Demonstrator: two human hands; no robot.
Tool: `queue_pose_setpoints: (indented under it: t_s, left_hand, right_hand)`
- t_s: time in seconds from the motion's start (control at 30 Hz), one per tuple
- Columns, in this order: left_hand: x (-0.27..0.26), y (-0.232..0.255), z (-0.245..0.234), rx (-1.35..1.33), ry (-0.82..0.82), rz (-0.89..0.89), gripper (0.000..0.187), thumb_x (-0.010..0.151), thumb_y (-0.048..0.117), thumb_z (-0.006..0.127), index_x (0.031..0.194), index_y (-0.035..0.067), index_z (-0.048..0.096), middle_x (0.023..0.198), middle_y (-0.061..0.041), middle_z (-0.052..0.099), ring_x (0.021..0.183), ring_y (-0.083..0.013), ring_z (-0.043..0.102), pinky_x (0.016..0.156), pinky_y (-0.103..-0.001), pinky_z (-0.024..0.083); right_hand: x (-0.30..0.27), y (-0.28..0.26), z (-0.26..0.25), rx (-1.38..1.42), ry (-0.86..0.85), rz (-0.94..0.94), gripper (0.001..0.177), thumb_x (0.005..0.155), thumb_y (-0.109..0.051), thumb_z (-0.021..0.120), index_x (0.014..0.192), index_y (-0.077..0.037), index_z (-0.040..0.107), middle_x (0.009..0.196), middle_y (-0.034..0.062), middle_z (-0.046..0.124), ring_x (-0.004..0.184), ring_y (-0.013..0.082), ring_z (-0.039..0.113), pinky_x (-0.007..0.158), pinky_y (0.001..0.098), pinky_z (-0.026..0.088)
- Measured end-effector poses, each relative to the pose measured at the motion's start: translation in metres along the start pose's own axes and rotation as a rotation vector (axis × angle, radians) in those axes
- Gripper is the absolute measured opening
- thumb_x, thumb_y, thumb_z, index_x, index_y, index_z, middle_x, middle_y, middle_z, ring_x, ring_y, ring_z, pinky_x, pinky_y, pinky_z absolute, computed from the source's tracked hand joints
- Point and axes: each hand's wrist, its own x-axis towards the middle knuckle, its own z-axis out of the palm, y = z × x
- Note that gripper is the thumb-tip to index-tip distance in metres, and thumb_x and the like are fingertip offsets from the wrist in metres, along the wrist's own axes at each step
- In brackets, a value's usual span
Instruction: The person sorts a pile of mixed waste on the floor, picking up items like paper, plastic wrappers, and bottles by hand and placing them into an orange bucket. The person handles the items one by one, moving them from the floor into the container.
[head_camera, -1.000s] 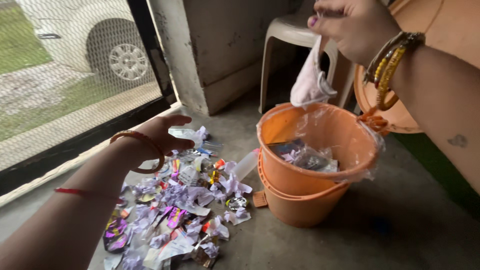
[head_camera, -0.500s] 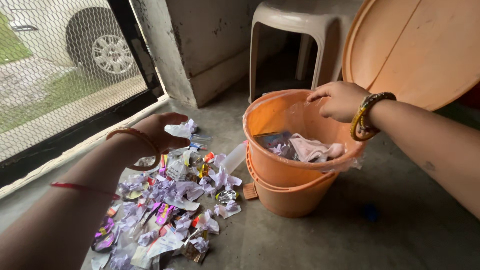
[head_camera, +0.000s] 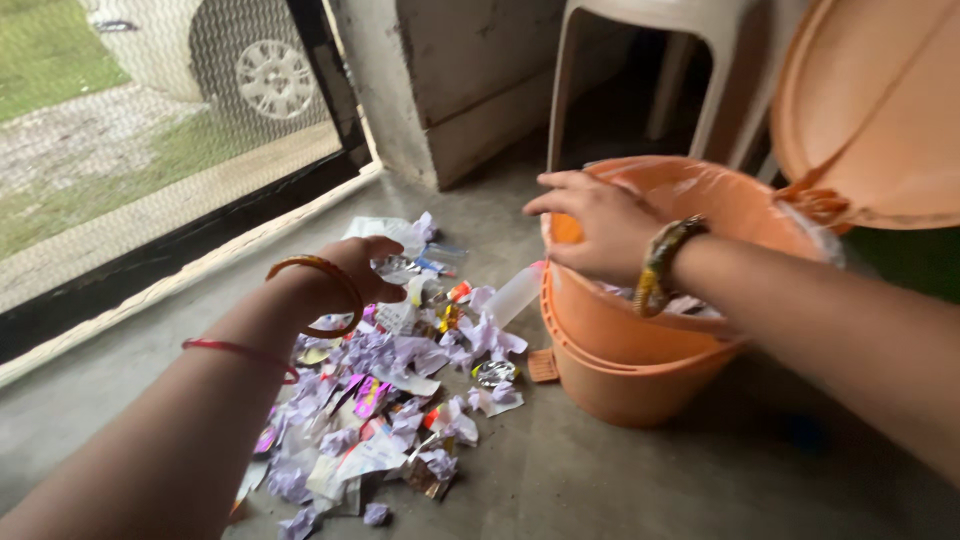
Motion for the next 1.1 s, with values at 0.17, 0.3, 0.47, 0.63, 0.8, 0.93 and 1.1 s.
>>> queue_pose_setpoints:
  t_s: [0.17, 0.3, 0.47, 0.63, 0.8, 0.93, 1.1]
  left_hand:
    - [0.014, -0.057, 0.044, 0.157, -0.080, -0.010, 0.081, 0.071, 0.032, 0.089, 0.144, 0.021, 0.056, 0.135, -0.015, 0.065, 0.127, -0.0331, 0.061, 0.109, -0.041, 0.047]
    - [0.012, -0.095, 0.080, 0.185, -0.218, -0.135, 0.085, 0.072, 0.019, 0.085, 0.149, 0.024, 0.050, 0.131, -0.017, 0.068, 0.124, -0.0319, 0.065, 0.107, -0.040, 0.052]
    - [-0.001, -0.094, 0.120, 0.407, -0.380, -0.075, 0.045, 0.083, 0.007, 0.069, 0.128, 0.009, 0.069, 0.127, -0.018, 0.070, 0.122, -0.0316, 0.067, 0.103, -0.040, 0.054]
    - [-0.003, -0.054, 0.147, 0.396, -0.533, -0.105, 0.035, 0.084, 0.006, 0.070, 0.118, 0.004, 0.075, 0.125, -0.017, 0.071, 0.116, -0.0316, 0.070, 0.097, -0.043, 0.057]
    - [0.010, -0.030, 0.175, 0.431, -0.632, -0.138, 0.044, 0.076, 0.004, 0.081, 0.119, 0.002, 0.071, 0.124, -0.019, 0.072, 0.112, -0.0325, 0.073, 0.090, -0.044, 0.060]
    - [0.018, -0.042, 0.198, 0.482, -0.634, -0.026, 0.042, 0.077, 0.009, 0.080, 0.118, 0.006, 0.073, 0.126, -0.015, 0.070, 0.113, -0.0327, 0.071, 0.090, -0.046, 0.060]
    - [0.021, -0.056, 0.208, 0.477, -0.630, 0.004, 0.046, 0.076, 0.017, 0.083, 0.120, 0.007, 0.073, 0.122, -0.015, 0.072, 0.110, -0.0311, 0.071, 0.090, -0.043, 0.058]
  right_hand:
    - [0.021, -0.030, 0.051, 0.126, -0.061, -0.036, 0.053, 0.074, -0.027, 0.075, 0.126, -0.017, 0.069, 0.155, 0.0114, 0.045, 0.137, 0.0333, 0.048, 0.113, 0.0431, 0.038]
    - [0.026, -0.049, 0.088, 0.009, -0.253, -0.010, 0.056, 0.076, -0.023, 0.071, 0.131, -0.021, 0.065, 0.157, 0.0091, 0.042, 0.136, 0.0301, 0.049, 0.115, 0.0463, 0.034]
    - [0.033, -0.072, 0.117, -0.404, -0.616, -0.164, 0.056, 0.073, -0.014, 0.070, 0.128, -0.023, 0.062, 0.157, 0.0052, 0.036, 0.144, 0.0208, 0.039, 0.114, 0.0603, 0.022]
    - [0.040, -0.080, 0.139, -0.324, -0.658, -0.169, 0.052, 0.075, -0.015, 0.070, 0.127, -0.022, 0.063, 0.146, 0.0018, 0.049, 0.136, 0.0217, 0.049, 0.108, 0.0578, 0.031]
    - [0.043, -0.086, 0.149, -0.295, -0.718, -0.120, 0.042, 0.079, -0.019, 0.069, 0.121, -0.021, 0.068, 0.137, 0.0018, 0.056, 0.134, 0.0207, 0.052, 0.111, 0.0546, 0.031]
    - [0.040, -0.079, 0.150, -0.315, -0.772, -0.105, 0.039, 0.081, -0.018, 0.068, 0.120, -0.020, 0.069, 0.135, 0.0048, 0.057, 0.132, 0.0223, 0.054, 0.112, 0.0521, 0.030]
    - [0.038, -0.061, 0.152, -0.279, -0.720, -0.098, 0.041, 0.080, -0.015, 0.067, 0.120, -0.021, 0.068, 0.140, 0.0044, 0.054, 0.134, 0.0219, 0.052, 0.108, 0.0555, 0.031]
